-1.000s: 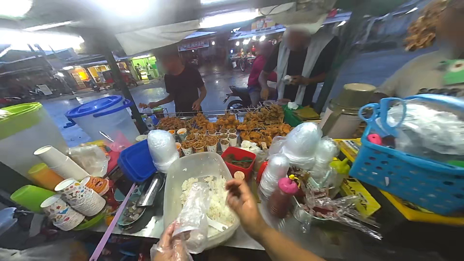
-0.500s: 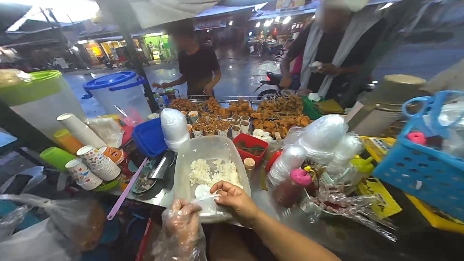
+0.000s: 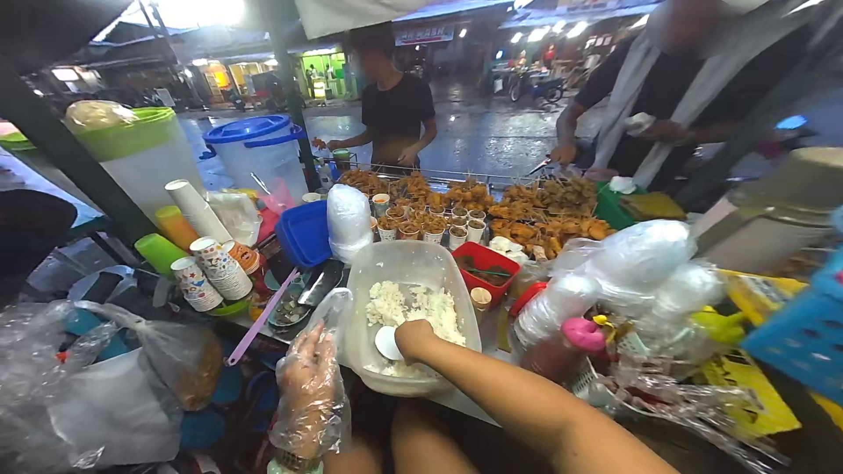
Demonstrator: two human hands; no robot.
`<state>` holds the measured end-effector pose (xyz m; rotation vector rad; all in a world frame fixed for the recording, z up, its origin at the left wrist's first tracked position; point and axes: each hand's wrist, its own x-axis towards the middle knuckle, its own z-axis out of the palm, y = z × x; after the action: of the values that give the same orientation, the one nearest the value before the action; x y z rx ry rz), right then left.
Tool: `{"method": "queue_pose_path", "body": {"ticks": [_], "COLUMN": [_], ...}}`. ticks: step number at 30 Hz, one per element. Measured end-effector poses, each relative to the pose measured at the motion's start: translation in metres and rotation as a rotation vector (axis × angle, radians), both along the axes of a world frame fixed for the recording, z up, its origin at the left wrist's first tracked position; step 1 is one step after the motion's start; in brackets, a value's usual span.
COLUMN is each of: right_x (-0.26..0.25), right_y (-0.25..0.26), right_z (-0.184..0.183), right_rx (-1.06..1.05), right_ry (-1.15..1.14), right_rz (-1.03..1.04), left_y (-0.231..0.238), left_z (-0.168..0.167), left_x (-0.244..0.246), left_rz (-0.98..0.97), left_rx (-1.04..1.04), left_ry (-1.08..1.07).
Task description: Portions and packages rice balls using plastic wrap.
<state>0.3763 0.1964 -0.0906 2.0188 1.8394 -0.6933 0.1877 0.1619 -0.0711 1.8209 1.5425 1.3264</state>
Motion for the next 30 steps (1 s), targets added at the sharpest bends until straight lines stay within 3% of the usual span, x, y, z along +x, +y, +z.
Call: {"method": "queue_pose_path", "body": {"ticks": [6, 11, 17, 30], "right_x": [0.036, 0.051, 0.047, 0.028], "right_y": [0.007, -0.013, -0.009, 0.008], "right_z": [0.007, 0.038, 0.013, -0.011], "right_rx": [0.088, 0.176, 0.088, -0.037], "right_ry": [0.121, -0.152, -0.154, 0.076], "right_rz": [0.077, 0.140, 0.171, 0.138], "left_y": [0.016, 0.042, 0.060, 0.062], "left_z": [0.003, 0.004, -0.009, -0.014], "left_x": [0.007, 0.025, 0.056, 0.058], "left_rz": [-0.094, -0.198, -0.248, -0.155], "left_rx": [-0.120, -0.162, -0.339, -0.324], "left_ry": [-0.059, 0.035, 0.366, 0.262]}}
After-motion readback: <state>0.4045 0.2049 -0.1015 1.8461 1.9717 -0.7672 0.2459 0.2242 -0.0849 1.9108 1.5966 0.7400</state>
